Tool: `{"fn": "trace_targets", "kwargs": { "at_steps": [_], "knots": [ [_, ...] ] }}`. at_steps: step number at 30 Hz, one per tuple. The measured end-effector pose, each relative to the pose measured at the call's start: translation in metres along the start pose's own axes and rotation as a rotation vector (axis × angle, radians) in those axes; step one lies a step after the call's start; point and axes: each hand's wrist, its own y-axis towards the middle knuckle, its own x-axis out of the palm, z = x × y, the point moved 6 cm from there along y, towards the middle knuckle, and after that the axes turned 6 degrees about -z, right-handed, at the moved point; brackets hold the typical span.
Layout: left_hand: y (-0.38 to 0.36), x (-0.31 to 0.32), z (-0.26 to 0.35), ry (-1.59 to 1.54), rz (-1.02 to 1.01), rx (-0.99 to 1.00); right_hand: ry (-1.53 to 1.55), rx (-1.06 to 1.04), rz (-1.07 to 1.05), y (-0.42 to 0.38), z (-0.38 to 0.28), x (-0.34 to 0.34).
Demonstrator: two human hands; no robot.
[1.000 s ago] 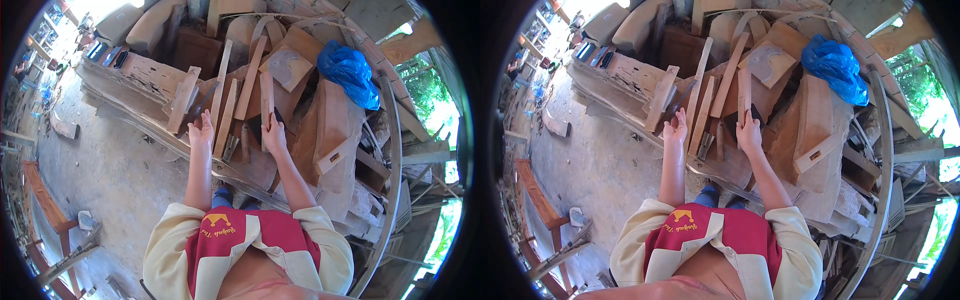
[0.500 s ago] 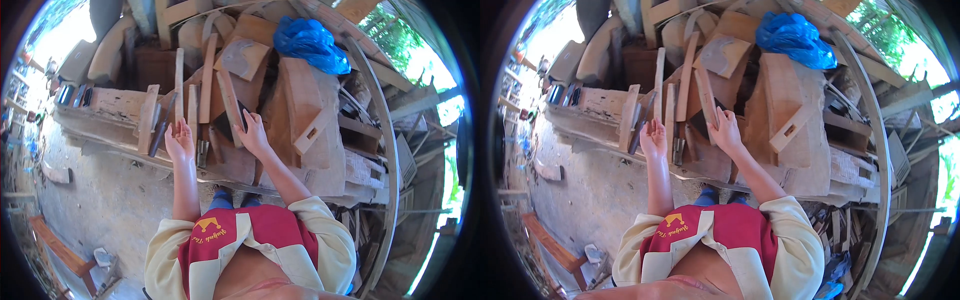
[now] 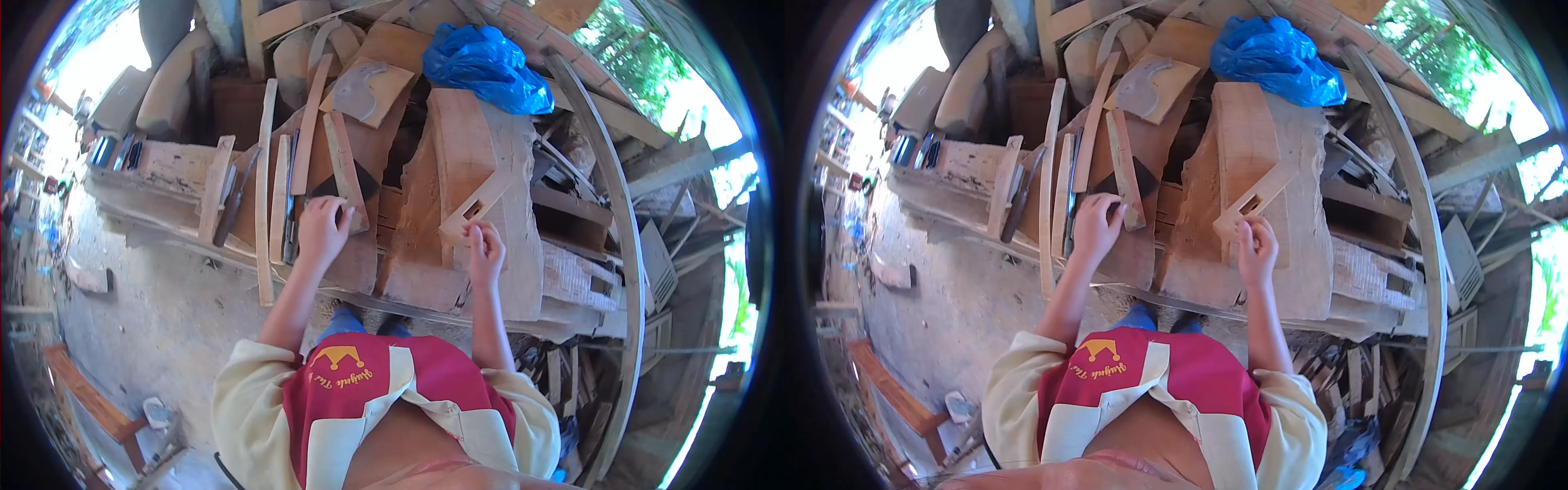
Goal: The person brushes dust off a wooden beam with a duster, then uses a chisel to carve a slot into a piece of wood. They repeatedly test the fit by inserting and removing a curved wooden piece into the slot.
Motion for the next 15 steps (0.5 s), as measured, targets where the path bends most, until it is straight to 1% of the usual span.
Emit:
{"fn": "trace_targets", "kwargs": {
  "at_steps": [1, 2, 3, 5, 6, 8, 9, 11, 12, 14, 15],
  "knots": [
    [0.000, 0.003, -0.001, 0.409, 0.017, 0.123, 0.014, 0.047, 0.039, -0.005, 0.010, -0.010],
    [0.004, 0.003, -0.017, 0.453, 0.060, -0.021, 0.029, 0.096, 0.078, -0.011, 0.017, -0.018],
    [0.013, 0.003, -0.029, 0.577, 0.079, -0.092, 0.039, 0.096, 0.053, -0.014, 0.018, -0.020],
    [0.028, -0.001, -0.025, 0.749, 0.084, -0.131, 0.046, 0.179, 0.089, -0.021, 0.022, -0.026],
    [0.033, -0.001, -0.026, 0.758, 0.092, -0.141, 0.056, 0.177, 0.077, -0.023, 0.021, -0.027],
    [0.044, 0.011, -0.039, 0.825, -0.084, -0.261, 0.064, 0.165, 0.032, -0.022, 0.020, -0.028],
    [0.044, 0.013, -0.041, 0.832, -0.084, -0.263, 0.070, 0.167, 0.031, -0.022, 0.018, -0.032],
    [0.046, 0.020, -0.046, 0.860, -0.154, -0.282, -0.063, 0.036, -0.092, -0.017, 0.007, -0.035],
    [0.046, 0.022, -0.041, 0.864, -0.155, -0.275, -0.062, 0.037, -0.084, -0.015, 0.007, -0.039],
    [0.043, 0.023, -0.040, 0.814, -0.130, -0.428, -0.113, 0.012, -0.103, -0.012, 0.006, -0.044],
    [0.045, 0.025, -0.040, 0.816, -0.135, -0.421, -0.114, 0.016, -0.095, -0.012, 0.006, -0.046]
  ]
}}
